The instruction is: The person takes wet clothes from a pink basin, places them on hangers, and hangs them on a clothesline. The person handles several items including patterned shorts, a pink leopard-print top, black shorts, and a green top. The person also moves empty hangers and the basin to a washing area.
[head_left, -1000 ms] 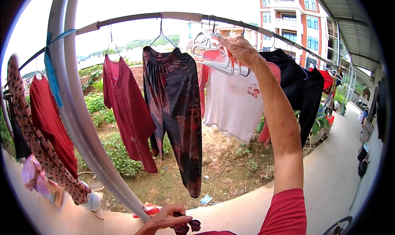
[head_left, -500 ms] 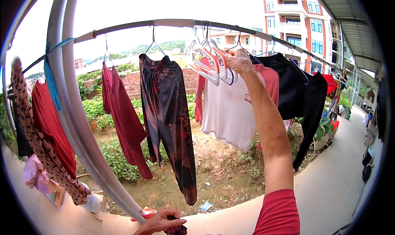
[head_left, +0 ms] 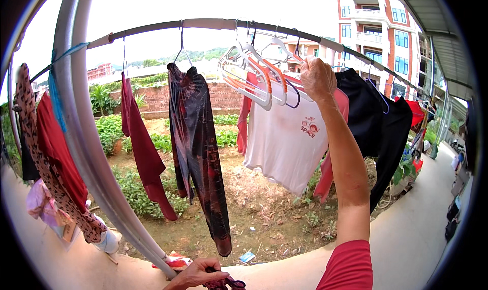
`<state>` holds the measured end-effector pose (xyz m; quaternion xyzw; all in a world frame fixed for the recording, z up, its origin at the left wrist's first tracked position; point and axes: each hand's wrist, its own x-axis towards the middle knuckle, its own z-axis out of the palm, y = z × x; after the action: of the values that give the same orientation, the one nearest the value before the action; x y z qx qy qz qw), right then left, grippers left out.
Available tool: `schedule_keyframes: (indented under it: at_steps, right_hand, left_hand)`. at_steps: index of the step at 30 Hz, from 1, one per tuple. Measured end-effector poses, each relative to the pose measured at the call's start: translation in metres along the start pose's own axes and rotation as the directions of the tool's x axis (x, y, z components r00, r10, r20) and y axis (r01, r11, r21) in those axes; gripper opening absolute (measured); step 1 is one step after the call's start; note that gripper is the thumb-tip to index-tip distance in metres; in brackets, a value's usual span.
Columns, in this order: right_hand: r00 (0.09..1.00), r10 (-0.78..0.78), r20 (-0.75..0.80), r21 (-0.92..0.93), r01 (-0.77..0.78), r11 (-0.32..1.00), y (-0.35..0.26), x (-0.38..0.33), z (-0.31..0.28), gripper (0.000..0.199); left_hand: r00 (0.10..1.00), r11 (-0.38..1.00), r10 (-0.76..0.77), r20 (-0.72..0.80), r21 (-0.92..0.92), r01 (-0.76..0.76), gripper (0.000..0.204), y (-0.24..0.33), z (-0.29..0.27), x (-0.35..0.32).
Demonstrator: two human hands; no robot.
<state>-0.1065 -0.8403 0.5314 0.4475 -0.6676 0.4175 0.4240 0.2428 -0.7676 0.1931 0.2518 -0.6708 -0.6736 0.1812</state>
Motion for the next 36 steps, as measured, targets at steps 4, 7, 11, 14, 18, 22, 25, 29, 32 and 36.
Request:
schedule_keyframes:
  at_steps: [4,7,11,14,18,22,25,29,32,36]
  right_hand:
    - [0.997,-0.039,-0.064,0.175,0.049,0.983,0.04,-0.037,-0.016,0.016]
    - [0.999,-0.009,-0.047,0.354,0.025,0.935,0.081,-0.097,-0.049,0.015]
    - [0.979,0.189,0.078,0.589,-0.199,0.783,0.121,-0.214,-0.101,0.017]
    - [0.878,0.406,0.254,0.665,-0.463,0.586,0.139,-0.323,-0.124,0.02]
    - [0.541,0.466,0.7,0.561,-0.821,0.11,0.14,-0.416,-0.095,0.021]
    - [0.602,0.489,0.632,0.535,-0.795,0.286,0.126,-0.475,-0.069,0.027]
    - [0.617,0.598,0.511,0.619,-0.747,0.241,0.116,-0.449,-0.107,0.027]
    - [0.758,0.551,0.349,0.604,-0.632,0.486,0.123,-0.382,-0.149,0.026]
    - [0.834,0.491,0.251,0.596,-0.533,0.601,0.121,-0.323,-0.152,0.026]
    - [0.897,0.394,0.2,0.676,-0.417,0.607,0.113,-0.252,-0.134,0.026]
  left_hand:
    - [0.999,0.999,-0.041,0.033,-0.024,0.042,0.028,0.002,0.001,0.004]
    - [0.996,0.999,-0.011,0.086,0.033,0.008,0.027,0.002,0.004,0.013]
    - [0.996,0.998,0.002,0.094,0.064,-0.008,0.023,0.001,-0.003,0.01]
    - [0.989,0.994,0.074,0.126,0.068,-0.083,0.026,0.002,-0.014,0.018]
    - [0.959,0.976,0.103,0.265,0.16,-0.149,0.026,0.023,-0.011,0.032]
    - [0.943,0.961,0.087,0.32,0.221,-0.164,0.027,0.034,0.006,0.035]
    - [0.937,0.951,0.095,0.337,0.246,-0.185,0.028,0.028,0.005,0.03]
    - [0.935,0.96,0.123,0.333,0.198,-0.197,0.027,0.015,0.009,0.024]
    - [0.929,0.971,0.111,0.354,0.161,-0.177,0.027,0.021,0.019,0.018]
    - [0.927,0.955,0.167,0.336,0.179,-0.237,0.026,0.011,0.019,0.006]
